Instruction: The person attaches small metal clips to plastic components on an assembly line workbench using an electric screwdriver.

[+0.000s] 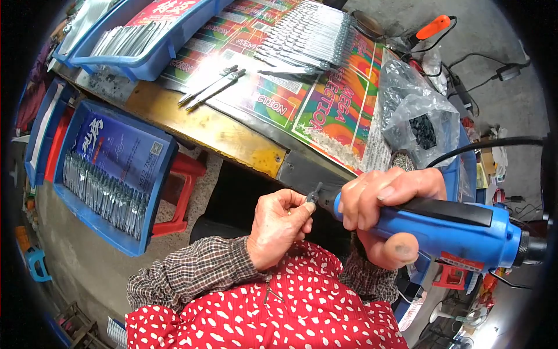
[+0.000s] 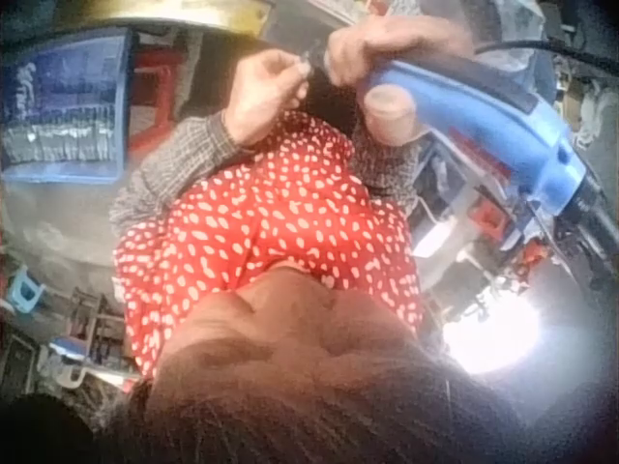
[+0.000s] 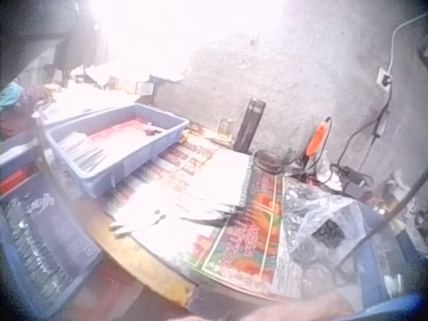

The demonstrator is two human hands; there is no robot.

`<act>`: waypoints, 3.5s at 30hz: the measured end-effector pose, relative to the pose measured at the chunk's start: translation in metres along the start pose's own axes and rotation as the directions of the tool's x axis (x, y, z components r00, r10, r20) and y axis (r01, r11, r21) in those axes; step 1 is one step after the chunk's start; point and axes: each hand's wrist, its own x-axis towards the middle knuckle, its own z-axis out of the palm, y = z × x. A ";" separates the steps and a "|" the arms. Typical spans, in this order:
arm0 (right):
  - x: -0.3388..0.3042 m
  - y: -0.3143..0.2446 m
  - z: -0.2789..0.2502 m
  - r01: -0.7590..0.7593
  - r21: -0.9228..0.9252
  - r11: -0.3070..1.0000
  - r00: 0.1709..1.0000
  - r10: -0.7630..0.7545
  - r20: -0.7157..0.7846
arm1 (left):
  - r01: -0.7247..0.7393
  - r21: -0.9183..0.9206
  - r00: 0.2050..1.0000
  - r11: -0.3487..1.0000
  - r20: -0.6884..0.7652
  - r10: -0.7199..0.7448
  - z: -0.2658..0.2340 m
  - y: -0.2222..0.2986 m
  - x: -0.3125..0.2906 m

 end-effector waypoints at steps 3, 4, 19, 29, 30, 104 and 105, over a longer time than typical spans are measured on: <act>0.003 -0.001 0.005 -0.049 0.003 0.999 0.998 0.049 -0.043 | -0.005 -0.003 1.000 1.000 -0.004 0.005 0.002 0.002 -0.001; 0.005 -0.001 0.005 -0.069 0.012 0.998 0.997 0.069 -0.033 | -0.012 -0.005 1.000 1.000 -0.011 0.012 0.002 0.003 -0.001; -0.005 -0.003 -0.002 0.016 0.058 0.998 0.999 -0.015 -0.030 | 0.017 0.019 0.998 1.000 0.052 -0.018 -0.003 0.007 -0.001; -0.011 -0.012 -0.010 0.103 0.229 0.968 0.982 -0.063 -0.176 | -0.332 0.219 0.941 0.917 0.140 0.307 -0.021 0.025 -0.010; -0.013 -0.013 -0.012 0.093 0.211 0.973 0.974 -0.045 -0.223 | -0.398 0.327 0.917 0.857 0.109 0.384 -0.026 0.030 -0.006; -0.015 0.013 -0.064 0.015 -0.145 0.989 0.769 -0.104 -0.631 | -0.576 0.532 0.816 0.620 0.336 0.470 0.006 0.100 0.074; -0.015 0.014 -0.065 0.022 -0.144 0.989 0.766 -0.109 -0.634 | -0.589 0.545 0.806 0.596 0.342 0.483 0.007 0.097 0.071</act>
